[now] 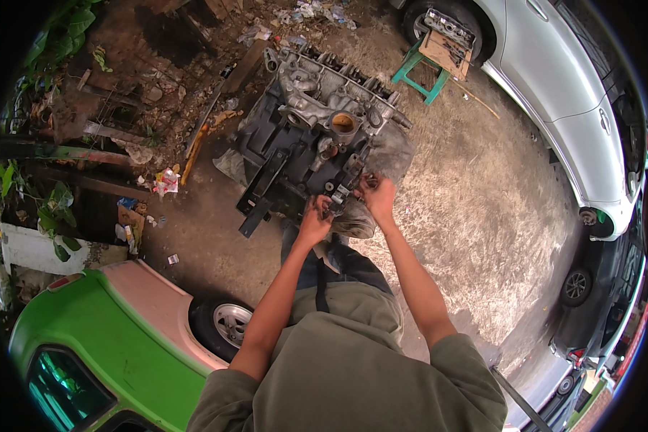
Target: The person works on a disassembled engine block placed on a cloth on the ground. They use a wrench to tighten bolts on the engine, then move to a nearby stool to pick up a metal engine part and place it on the engine. The person continues to tighten bolts on the engine with the wrench.
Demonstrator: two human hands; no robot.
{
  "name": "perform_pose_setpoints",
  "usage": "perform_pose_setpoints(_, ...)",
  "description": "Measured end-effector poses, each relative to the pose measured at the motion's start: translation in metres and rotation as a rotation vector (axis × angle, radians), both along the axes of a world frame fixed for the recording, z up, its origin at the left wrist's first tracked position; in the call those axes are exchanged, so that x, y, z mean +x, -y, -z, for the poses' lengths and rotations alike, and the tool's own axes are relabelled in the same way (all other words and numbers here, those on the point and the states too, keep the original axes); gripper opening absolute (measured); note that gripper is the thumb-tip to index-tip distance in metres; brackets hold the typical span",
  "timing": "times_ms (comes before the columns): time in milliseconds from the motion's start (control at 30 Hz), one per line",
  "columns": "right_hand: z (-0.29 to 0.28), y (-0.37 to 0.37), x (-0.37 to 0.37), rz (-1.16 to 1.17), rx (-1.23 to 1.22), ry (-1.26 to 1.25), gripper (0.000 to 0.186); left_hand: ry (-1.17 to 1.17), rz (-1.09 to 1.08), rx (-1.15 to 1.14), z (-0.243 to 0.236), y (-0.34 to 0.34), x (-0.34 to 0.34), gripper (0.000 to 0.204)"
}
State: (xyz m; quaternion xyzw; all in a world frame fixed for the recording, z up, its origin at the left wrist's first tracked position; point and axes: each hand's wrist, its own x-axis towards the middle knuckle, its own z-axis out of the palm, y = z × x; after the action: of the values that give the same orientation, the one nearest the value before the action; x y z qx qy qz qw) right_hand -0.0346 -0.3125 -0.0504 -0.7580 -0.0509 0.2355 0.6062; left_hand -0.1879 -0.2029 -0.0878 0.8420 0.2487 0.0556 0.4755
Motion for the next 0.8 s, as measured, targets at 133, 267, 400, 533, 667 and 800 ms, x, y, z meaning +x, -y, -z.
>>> perform_pose_setpoints(133,0.019,-0.003,0.038,-0.076,0.07,-0.286,0.012,-0.005,-0.002,0.028,0.004,-0.001,0.0,0.033)
perform_pose_setpoints(267,0.024,-0.004,0.046,-0.135,0.028,-0.303,0.018,-0.033,0.006,0.003,0.005,-0.001,-0.001,0.034)
perform_pose_setpoints(400,0.015,-0.004,0.043,-0.227,-0.041,-0.213,0.027,-0.019,0.019,0.019,0.004,-0.003,-0.001,0.036)
perform_pose_setpoints(533,0.013,-0.003,0.036,-0.192,-0.117,-0.092,0.033,-0.027,0.02,-0.001,0.003,-0.003,-0.002,0.037)
perform_pose_setpoints(667,0.022,0.006,0.026,0.041,-0.145,-0.125,0.032,-0.021,0.023,-0.002,0.006,-0.003,-0.002,0.037)
perform_pose_setpoints(800,0.032,0.04,0.007,0.385,0.462,-0.478,0.025,-0.016,0.033,0.01,0.007,-0.003,-0.003,0.038)
